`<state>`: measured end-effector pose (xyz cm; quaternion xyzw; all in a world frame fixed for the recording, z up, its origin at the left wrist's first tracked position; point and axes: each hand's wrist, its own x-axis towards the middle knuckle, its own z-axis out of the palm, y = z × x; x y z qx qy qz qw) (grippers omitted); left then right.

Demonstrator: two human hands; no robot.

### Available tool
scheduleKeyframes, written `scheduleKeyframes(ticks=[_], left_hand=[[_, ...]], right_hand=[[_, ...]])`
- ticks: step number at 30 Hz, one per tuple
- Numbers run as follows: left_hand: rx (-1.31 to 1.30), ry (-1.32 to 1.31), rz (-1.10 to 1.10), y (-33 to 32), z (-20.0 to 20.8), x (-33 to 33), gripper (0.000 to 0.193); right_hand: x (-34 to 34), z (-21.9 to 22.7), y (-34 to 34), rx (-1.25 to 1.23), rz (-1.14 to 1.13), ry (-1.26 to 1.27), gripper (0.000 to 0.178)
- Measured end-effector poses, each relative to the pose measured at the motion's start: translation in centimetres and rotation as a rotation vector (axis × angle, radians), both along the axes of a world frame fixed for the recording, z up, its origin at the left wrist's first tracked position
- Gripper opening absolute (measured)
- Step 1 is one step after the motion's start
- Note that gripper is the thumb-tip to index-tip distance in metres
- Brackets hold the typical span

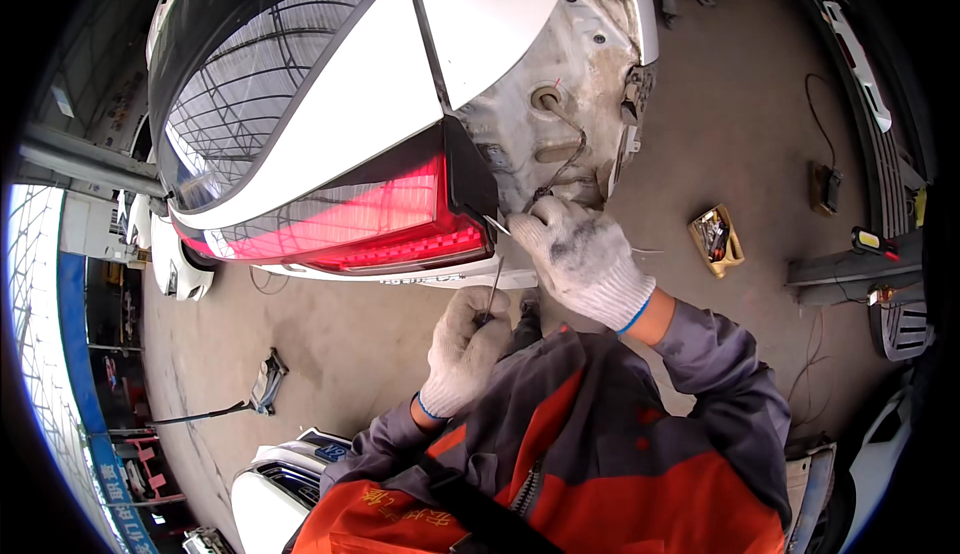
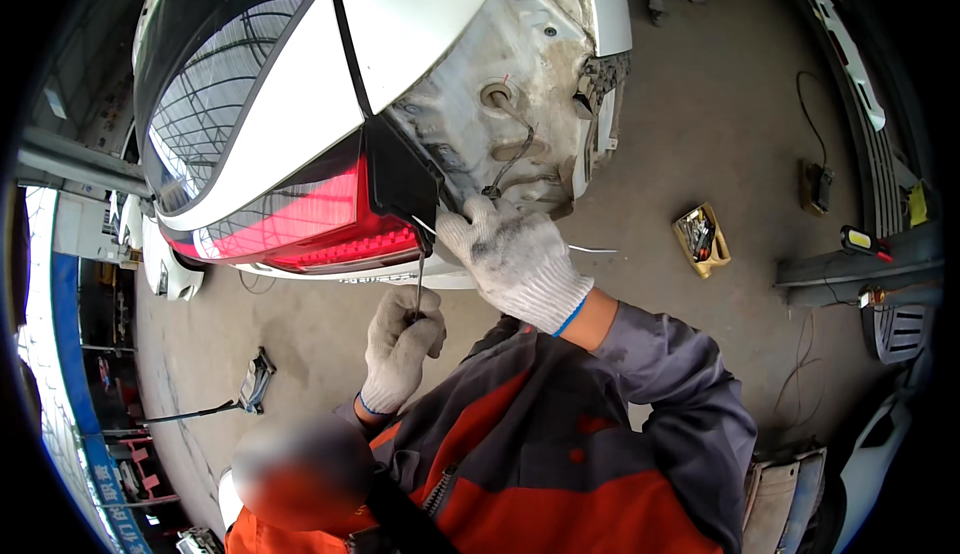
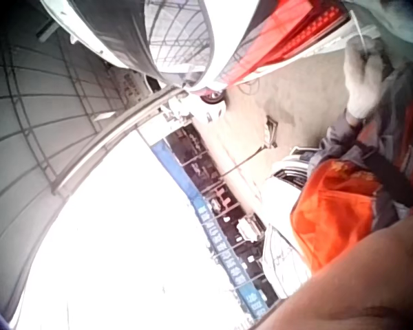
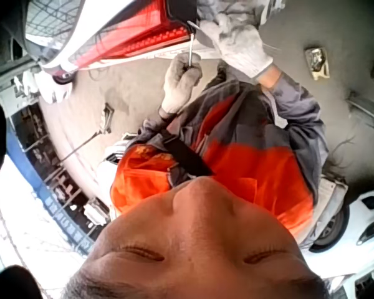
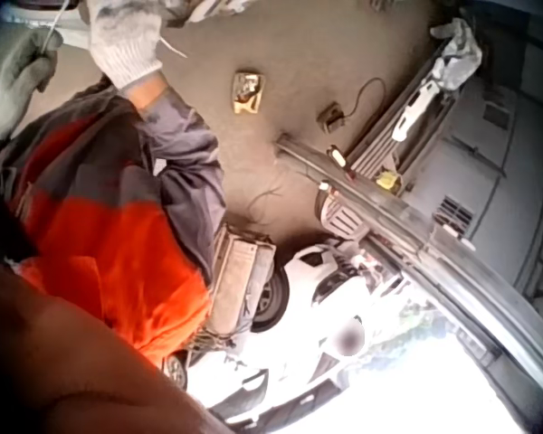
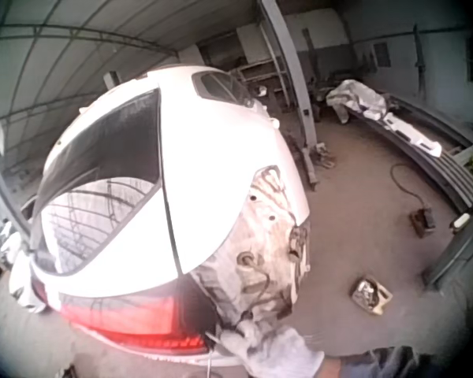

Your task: The person removes a black plastic trim piece from the rear of a white car using a pry tool and screwdriver. They then open the trunk, retrieve a new tail light assembly and a spray can, and place them on the hood of another vehicle.

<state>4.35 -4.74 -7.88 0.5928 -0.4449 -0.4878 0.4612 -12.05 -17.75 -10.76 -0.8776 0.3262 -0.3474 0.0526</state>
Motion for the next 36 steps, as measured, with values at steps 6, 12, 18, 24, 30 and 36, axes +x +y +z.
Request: scheduleKeyframes(ticks=[6,12,18,24,30,36], left_hand=[[0.084,0.083,0.067,-1.4,0.5,-0.2,0.021],[0.032,0.167,-0.028,-1.4,0.3,0.2,0.016],[-0.083,0.195,-0.013,-2.5,-0.9,-0.1,0.016],[-0.176,0.009,0.073,-4.2,-1.9,-0.9,0.005],[-0.338,-0.227,0.180,-6.5,-3.2,-3.1,0.013],[-0.504,-0.331,0.190,-7.4,-3.2,-3.8,0.023]], right_hand=[[0.3,1.5,-0.6,-0.017,-0.004,0.104,0.023],[0.3,2.5,-1.3,-0.136,0.044,0.179,0.019],[0.7,5.0,-2.0,-0.103,0.047,0.306,0.015],[0.5,5.9,-4.0,-0.176,0.169,0.387,0.014],[0.6,6.7,-5.5,-0.142,0.280,0.417,0.018],[0.7,6.6,-6.1,-0.088,0.310,0.390,0.018]])
